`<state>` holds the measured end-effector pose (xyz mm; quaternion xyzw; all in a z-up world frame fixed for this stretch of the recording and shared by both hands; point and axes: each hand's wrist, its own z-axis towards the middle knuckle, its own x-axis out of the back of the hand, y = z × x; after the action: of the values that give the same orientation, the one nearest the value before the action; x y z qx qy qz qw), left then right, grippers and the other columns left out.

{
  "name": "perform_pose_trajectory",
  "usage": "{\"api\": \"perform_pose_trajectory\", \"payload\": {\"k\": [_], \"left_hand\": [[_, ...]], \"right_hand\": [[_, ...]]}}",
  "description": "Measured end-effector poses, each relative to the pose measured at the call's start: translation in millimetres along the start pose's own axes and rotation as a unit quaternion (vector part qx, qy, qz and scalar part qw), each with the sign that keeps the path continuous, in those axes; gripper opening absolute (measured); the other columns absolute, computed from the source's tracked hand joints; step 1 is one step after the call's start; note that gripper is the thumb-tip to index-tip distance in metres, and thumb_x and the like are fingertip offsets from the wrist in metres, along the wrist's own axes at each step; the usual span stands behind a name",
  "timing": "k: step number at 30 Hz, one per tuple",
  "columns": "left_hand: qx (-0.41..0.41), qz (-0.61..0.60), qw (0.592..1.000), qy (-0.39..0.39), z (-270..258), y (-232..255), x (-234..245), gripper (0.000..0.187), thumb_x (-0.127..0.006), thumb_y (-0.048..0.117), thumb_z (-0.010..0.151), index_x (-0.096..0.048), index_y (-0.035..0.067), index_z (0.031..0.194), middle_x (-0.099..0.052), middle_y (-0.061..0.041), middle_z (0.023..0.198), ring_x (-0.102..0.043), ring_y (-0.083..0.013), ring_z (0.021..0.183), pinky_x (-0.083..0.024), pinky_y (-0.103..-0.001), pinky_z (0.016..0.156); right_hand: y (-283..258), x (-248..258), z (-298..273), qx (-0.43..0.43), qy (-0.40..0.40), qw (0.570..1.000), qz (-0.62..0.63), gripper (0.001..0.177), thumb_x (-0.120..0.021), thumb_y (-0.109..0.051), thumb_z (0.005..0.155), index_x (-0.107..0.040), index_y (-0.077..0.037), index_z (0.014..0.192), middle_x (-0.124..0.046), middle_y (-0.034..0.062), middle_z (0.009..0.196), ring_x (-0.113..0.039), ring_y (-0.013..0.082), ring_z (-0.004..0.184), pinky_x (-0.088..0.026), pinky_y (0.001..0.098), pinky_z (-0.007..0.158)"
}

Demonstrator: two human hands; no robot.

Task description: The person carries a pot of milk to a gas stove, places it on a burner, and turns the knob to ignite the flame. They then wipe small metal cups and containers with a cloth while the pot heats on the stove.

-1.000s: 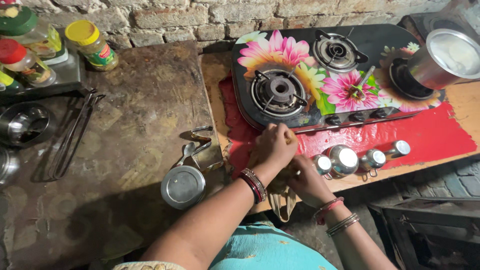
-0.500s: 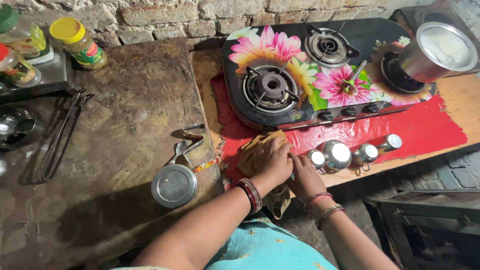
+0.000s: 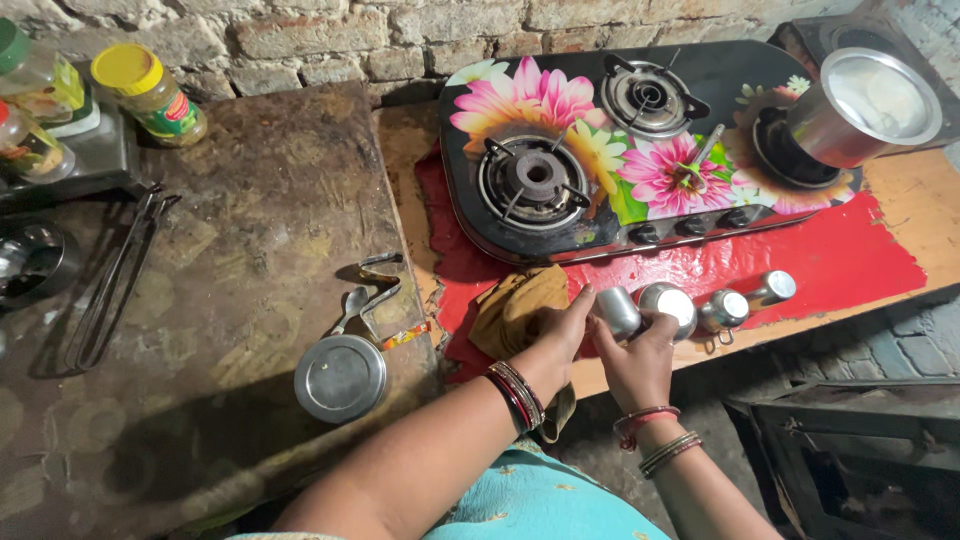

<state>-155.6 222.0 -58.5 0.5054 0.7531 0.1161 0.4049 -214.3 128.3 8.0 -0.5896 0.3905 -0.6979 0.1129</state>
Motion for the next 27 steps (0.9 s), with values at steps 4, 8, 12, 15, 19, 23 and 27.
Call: {"api": "perform_pose_trajectory", "payload": {"k": [4,8,12,15,19,23,27], "left_hand": [[-0.002,0.032,0.998,-0.056,-3,3,-2,0.047,-0.075,0.038,0.086,-0.059,0.007,0.117,-0.072,-0.008,0.095,-0.072,-0.0198,0.078,-0.061,-0.035,0.069],[-0.128,0.192,0.973,-0.032,0,0,1,0.064,-0.081,0.025,0.074,-0.045,0.013,0.126,-0.065,-0.011,0.108,-0.070,-0.0252,0.094,-0.060,-0.046,0.079],[-0.261,0.461,0.848,-0.017,12,3,19,0.053,-0.082,0.026,0.081,-0.058,0.011,0.126,-0.066,-0.016,0.119,-0.065,-0.0348,0.113,-0.051,-0.048,0.099],[-0.399,0.523,0.751,0.060,7,5,31,0.036,-0.072,0.016,0.080,-0.066,0.012,0.116,-0.060,-0.014,0.122,-0.057,-0.0359,0.121,-0.044,-0.048,0.106],[-0.496,0.600,0.579,0.242,-20,21,50,0.056,-0.070,0.018,0.065,-0.066,0.004,0.119,-0.057,-0.016,0.118,-0.046,-0.0373,0.114,-0.033,-0.057,0.092],[-0.350,0.669,0.625,0.200,-36,42,57,0.018,-0.066,0.024,0.089,-0.062,0.013,0.103,-0.057,-0.009,0.113,-0.051,-0.0324,0.115,-0.038,-0.054,0.097],[-0.390,0.610,0.650,0.231,-36,45,55,0.017,-0.066,0.026,0.090,-0.057,0.013,0.096,-0.059,-0.009,0.105,-0.054,-0.0327,0.108,-0.040,-0.055,0.093]], "right_hand": [[20,-9,7,0.079,0.014,0.994,0.077,0.067,-0.081,-0.035,0.085,-0.043,0.007,0.123,-0.059,0.0201,0.108,-0.065,0.0291,0.093,-0.053,0.0392,0.079],[38,-11,15,0.122,-0.019,0.989,0.077,0.072,-0.080,-0.026,0.083,-0.039,0.007,0.132,-0.058,0.0203,0.112,-0.063,0.0293,0.099,-0.052,0.0406,0.085],[42,-14,10,0.131,-0.025,0.990,0.053,0.091,-0.083,-0.023,0.072,-0.034,0.004,0.143,-0.057,0.0218,0.119,-0.060,0.0334,0.108,-0.049,0.0424,0.090],[37,-15,2,0.165,-0.044,0.982,-0.078,0.082,-0.087,-0.027,0.070,-0.046,-0.004,0.137,-0.058,0.0227,0.118,-0.056,0.0402,0.113,-0.046,0.0477,0.097],[22,-14,-13,0.189,-0.059,0.978,-0.065,0.081,-0.087,-0.032,0.067,-0.049,-0.004,0.133,-0.053,0.0219,0.124,-0.054,0.0430,0.114,-0.045,0.0499,0.096],[5,-15,-22,0.173,-0.045,0.973,-0.148,0.086,-0.087,-0.044,0.066,-0.050,-0.010,0.136,-0.050,0.0189,0.126,-0.052,0.0400,0.116,-0.044,0.0504,0.093],[-6,-14,-23,0.128,-0.044,0.961,-0.242,0.082,-0.085,-0.053,0.067,-0.053,-0.018,0.135,-0.053,0.0123,0.125,-0.050,0.0334,0.121,-0.041,0.0503,0.096]]}}
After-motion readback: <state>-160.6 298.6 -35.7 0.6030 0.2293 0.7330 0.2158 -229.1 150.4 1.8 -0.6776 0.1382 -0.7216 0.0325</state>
